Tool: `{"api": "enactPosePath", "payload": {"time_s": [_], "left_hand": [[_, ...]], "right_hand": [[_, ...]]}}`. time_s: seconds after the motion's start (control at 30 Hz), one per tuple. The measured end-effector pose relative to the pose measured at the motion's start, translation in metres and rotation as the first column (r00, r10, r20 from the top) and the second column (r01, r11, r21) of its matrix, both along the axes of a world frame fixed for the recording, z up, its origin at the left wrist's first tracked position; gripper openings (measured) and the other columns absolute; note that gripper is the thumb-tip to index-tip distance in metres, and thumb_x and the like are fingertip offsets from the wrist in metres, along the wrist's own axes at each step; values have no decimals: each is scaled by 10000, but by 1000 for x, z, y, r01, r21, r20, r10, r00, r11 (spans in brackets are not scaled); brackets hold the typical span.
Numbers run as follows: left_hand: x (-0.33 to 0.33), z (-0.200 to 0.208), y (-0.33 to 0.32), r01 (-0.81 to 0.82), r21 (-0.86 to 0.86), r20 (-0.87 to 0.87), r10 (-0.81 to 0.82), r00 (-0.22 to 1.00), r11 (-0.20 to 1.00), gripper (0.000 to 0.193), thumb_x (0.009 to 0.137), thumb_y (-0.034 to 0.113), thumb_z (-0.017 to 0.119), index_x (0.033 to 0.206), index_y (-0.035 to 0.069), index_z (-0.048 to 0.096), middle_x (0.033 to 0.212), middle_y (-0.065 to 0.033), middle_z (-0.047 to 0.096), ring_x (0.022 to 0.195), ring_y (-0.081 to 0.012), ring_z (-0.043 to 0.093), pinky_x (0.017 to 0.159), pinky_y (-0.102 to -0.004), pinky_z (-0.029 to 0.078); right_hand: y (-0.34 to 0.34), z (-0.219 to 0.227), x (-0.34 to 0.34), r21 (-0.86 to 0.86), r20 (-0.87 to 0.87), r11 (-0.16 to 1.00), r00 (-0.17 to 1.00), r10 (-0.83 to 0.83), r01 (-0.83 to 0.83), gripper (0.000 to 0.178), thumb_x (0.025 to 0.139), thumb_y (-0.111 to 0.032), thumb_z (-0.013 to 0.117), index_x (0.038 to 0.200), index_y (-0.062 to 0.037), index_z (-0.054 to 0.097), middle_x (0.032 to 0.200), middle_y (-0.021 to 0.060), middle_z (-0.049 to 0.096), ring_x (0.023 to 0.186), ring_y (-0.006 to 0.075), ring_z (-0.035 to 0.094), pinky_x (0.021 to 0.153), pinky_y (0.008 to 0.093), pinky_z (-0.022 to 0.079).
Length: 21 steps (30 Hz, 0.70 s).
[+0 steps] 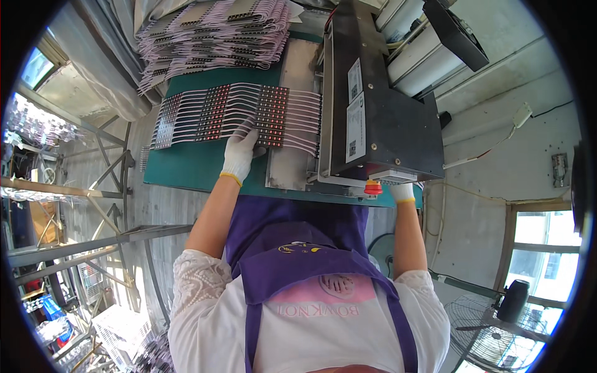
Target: Operating a specialized machine to process and assemble LED light strips in a factory setting.
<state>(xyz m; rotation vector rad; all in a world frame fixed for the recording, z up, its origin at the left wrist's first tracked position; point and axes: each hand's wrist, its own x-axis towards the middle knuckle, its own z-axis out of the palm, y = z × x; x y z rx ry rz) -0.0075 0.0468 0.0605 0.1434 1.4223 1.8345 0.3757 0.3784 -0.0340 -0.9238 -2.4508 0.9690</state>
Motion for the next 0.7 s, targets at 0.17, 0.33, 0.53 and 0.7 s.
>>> {"api": "enactPosePath", "payload": {"time_s": [0.17,0.33,0.53,0.7], "left_hand": [[5,-19,-5,-54,-45,12,55,998,998,336,979,161,561,1309,118,602,1009,56,690,721,-39,611,572,-192,463],[11,0,-6,149,-113,-96,-160,983,982,389,949,206,592,1323,101,605,794,47,639,632,-25,523,579,-207,441],[-5,-13,-4,143,-131,-168,-164,972,981,351,919,196,617,1239,59,660,785,42,631,640,-40,520,613,-210,445],[-2,-20,-25,61,-159,-101,-78,992,985,297,924,231,614,1110,16,702,739,39,621,638,-32,524,589,-212,431]], "right_hand": [[-10,-8,-73,33,65,994,992,106,-108,469,988,-358,516,1323,-30,551,1342,104,579,1225,262,543,1034,406,451],[5,5,-91,77,157,983,975,156,-169,464,982,-362,526,1317,-42,556,1342,105,579,1222,264,545,1033,404,452],[10,17,-77,117,256,965,946,198,-233,458,975,-366,538,1310,-55,562,1341,106,579,1219,266,547,1030,401,453],[-14,6,-88,142,325,950,920,220,-277,453,969,-370,548,1305,-66,567,1340,108,578,1216,268,548,1029,398,454]]}}
